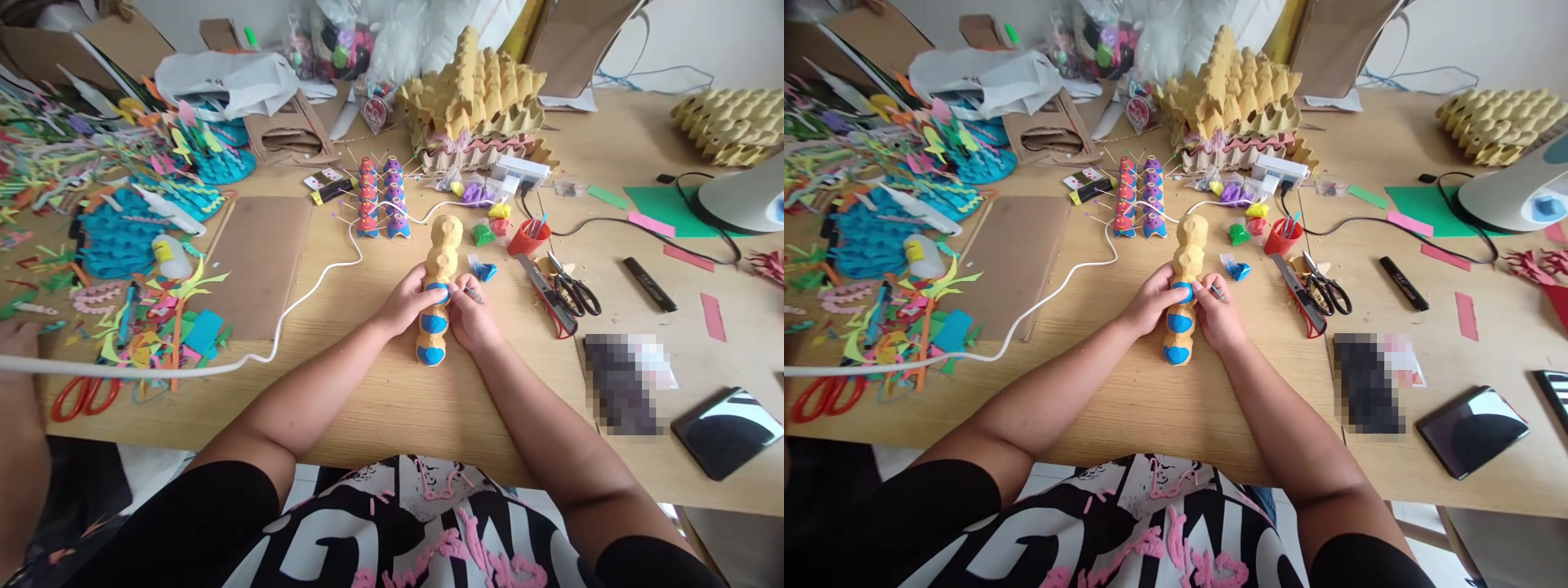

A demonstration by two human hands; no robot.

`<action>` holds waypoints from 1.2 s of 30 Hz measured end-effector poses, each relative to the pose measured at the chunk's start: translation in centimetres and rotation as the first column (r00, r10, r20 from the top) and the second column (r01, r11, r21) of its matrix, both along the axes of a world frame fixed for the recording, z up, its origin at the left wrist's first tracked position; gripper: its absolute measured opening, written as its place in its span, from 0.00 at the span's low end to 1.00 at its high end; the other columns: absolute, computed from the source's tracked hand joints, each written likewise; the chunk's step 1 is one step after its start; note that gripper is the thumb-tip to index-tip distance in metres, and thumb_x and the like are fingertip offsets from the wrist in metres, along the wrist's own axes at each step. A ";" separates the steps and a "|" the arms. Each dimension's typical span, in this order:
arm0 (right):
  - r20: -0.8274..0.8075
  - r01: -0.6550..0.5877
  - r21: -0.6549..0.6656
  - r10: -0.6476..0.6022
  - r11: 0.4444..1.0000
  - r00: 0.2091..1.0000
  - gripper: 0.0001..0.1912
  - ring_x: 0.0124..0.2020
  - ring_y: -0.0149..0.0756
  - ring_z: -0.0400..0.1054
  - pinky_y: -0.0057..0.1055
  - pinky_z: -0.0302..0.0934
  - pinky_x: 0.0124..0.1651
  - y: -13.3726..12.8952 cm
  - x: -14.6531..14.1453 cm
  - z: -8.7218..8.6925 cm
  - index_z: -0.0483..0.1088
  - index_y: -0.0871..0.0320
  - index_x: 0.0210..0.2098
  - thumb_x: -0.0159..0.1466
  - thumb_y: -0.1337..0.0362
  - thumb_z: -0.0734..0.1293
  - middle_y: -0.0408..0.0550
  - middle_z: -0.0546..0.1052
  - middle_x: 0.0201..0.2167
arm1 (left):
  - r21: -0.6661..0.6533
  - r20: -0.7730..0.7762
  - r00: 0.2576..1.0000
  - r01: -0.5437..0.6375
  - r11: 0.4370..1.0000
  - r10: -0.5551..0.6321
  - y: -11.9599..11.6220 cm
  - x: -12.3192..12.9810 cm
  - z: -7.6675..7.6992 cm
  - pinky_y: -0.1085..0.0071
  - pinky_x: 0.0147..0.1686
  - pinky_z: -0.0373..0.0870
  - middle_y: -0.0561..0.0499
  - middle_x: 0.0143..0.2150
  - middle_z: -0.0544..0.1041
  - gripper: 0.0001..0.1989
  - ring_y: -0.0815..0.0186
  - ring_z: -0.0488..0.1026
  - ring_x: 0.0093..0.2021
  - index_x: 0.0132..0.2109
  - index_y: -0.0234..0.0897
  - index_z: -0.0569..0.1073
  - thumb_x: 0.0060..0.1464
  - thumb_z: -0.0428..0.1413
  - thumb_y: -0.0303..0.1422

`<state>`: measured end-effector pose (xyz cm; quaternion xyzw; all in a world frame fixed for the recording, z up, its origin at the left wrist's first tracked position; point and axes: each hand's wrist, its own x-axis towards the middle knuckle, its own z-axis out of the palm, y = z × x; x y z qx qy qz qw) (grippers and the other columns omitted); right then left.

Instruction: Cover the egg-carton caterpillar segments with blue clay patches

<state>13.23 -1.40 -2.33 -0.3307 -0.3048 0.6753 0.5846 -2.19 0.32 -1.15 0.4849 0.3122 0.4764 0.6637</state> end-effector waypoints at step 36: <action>-0.028 -0.099 -0.043 0.098 0.994 0.995 0.32 0.32 0.32 0.70 0.29 0.69 0.36 0.6 -0.3 0.2 0.66 0.50 0.33 0.51 0.51 0.90 0.35 0.75 0.29 | -0.205 0.147 0.986 -0.042 0.978 0.073 0.4 0.4 0.2 0.64 0.49 0.72 0.54 0.40 0.81 0.25 0.63 0.79 0.43 0.49 0.39 0.76 0.50 0.75 0.43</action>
